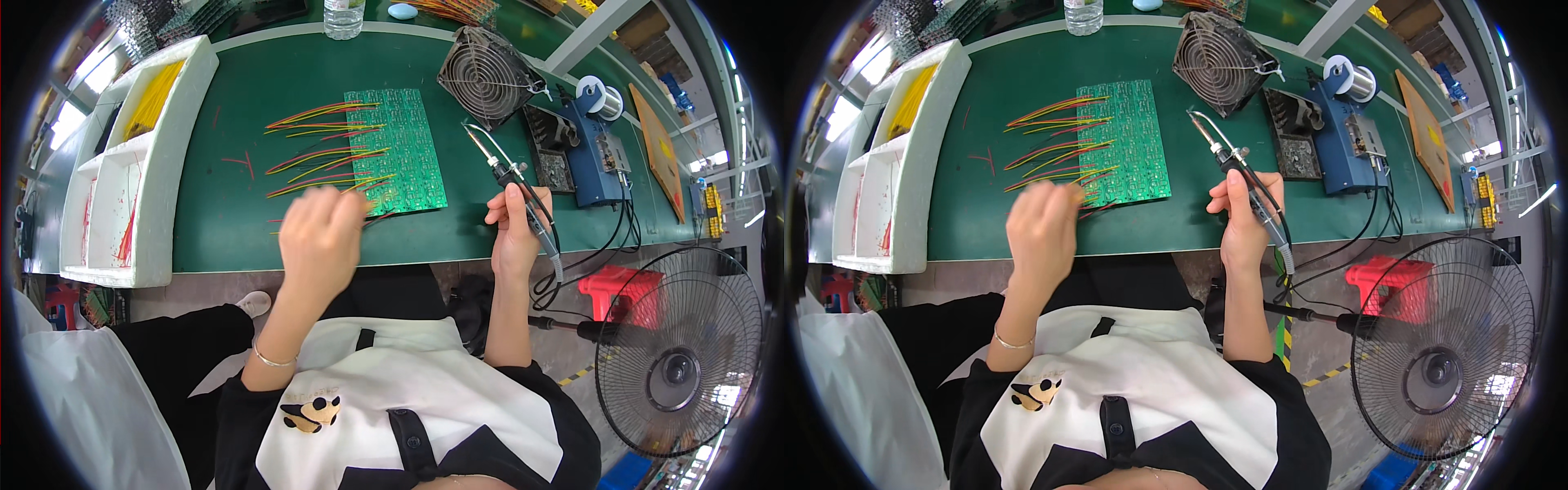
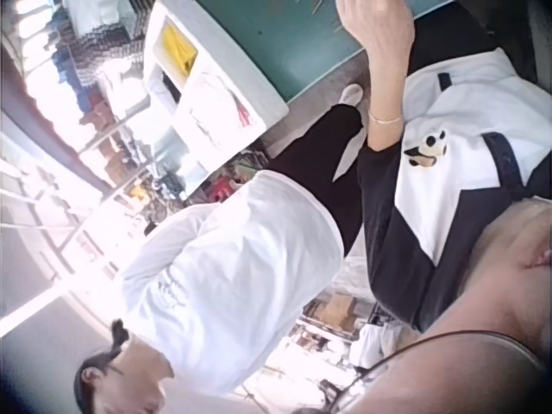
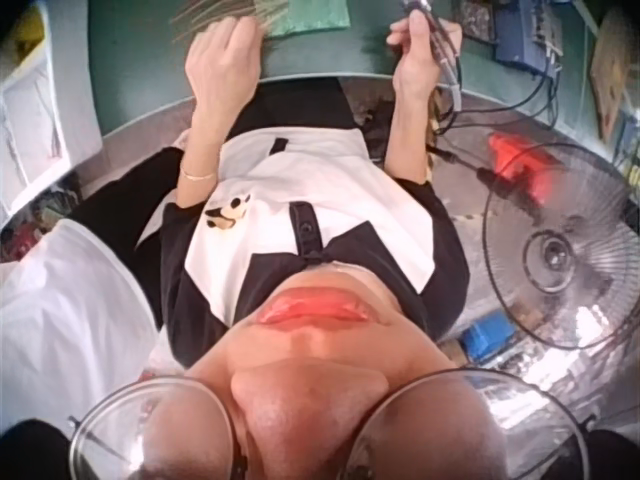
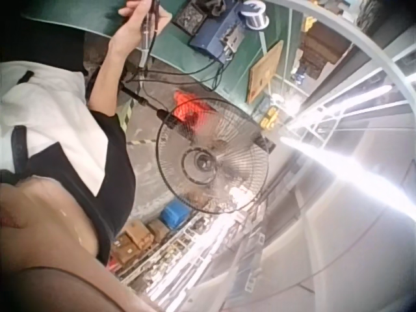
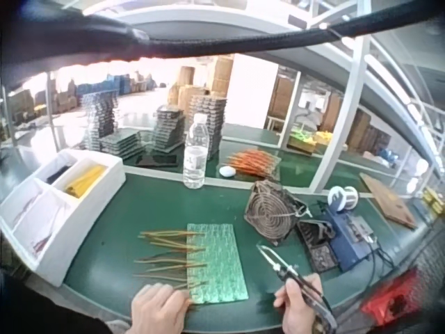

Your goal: The person solders wires onto a circuit board using a soldering iron, then picks wires from a divided tray and solders them onto the board.

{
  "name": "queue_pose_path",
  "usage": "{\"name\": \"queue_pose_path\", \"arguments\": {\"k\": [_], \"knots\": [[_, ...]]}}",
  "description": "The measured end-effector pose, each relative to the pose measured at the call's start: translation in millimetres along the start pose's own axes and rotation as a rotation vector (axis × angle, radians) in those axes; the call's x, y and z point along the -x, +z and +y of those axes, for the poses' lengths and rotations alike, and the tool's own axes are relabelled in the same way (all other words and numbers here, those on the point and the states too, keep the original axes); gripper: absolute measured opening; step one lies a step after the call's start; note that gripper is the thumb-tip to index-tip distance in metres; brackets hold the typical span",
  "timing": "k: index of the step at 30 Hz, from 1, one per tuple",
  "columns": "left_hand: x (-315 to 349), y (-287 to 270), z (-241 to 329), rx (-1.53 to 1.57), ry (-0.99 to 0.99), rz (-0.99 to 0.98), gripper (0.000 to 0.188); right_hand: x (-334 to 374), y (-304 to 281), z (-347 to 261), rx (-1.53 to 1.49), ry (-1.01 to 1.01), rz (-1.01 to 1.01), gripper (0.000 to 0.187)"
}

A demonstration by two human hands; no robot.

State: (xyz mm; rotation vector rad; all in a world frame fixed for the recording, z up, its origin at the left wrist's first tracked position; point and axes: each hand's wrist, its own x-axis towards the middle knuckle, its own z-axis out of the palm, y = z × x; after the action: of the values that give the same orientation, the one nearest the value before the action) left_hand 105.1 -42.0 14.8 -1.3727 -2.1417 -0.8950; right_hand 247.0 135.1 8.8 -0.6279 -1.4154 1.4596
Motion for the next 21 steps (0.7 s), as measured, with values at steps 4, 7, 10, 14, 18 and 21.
{"name": "queue_pose_path", "arguments": {"k": [4,7,10,14,18,21], "knots": [[10.4,1.0,14.0,0.07,0.083,-0.107,0.018,-1.6,0.4,-0.3,0.002,0.024,0.007,0.016],[6.5,9.9,6.1,0.049,0.049,-0.099,0.023,-1.3,0.3,-0.7,0.003,0.033,-0.014,0.017],[-0.3,13.9,5.0,0.045,-0.016,-0.107,0.024,-0.8,-0.5,-1.3,-0.005,0.038,-0.03,0.018],[-8.3,18.8,4.5,0.004,-0.052,-0.111,0.025,-0.9,-0.3,0.6,-0.01,0.053,-0.042,0.018],[-19.5,25.9,-4.4,-0.064,-0.058,-0.062,0.025,-0.6,2.0,-1.5,-0.041,0.047,-0.018,0.021],[-28.4,26.8,-7.7,-0.101,-0.084,-0.109,0.026,-2.3,2.3,-0.7,-0.056,0.063,-0.016,0.021]]}}
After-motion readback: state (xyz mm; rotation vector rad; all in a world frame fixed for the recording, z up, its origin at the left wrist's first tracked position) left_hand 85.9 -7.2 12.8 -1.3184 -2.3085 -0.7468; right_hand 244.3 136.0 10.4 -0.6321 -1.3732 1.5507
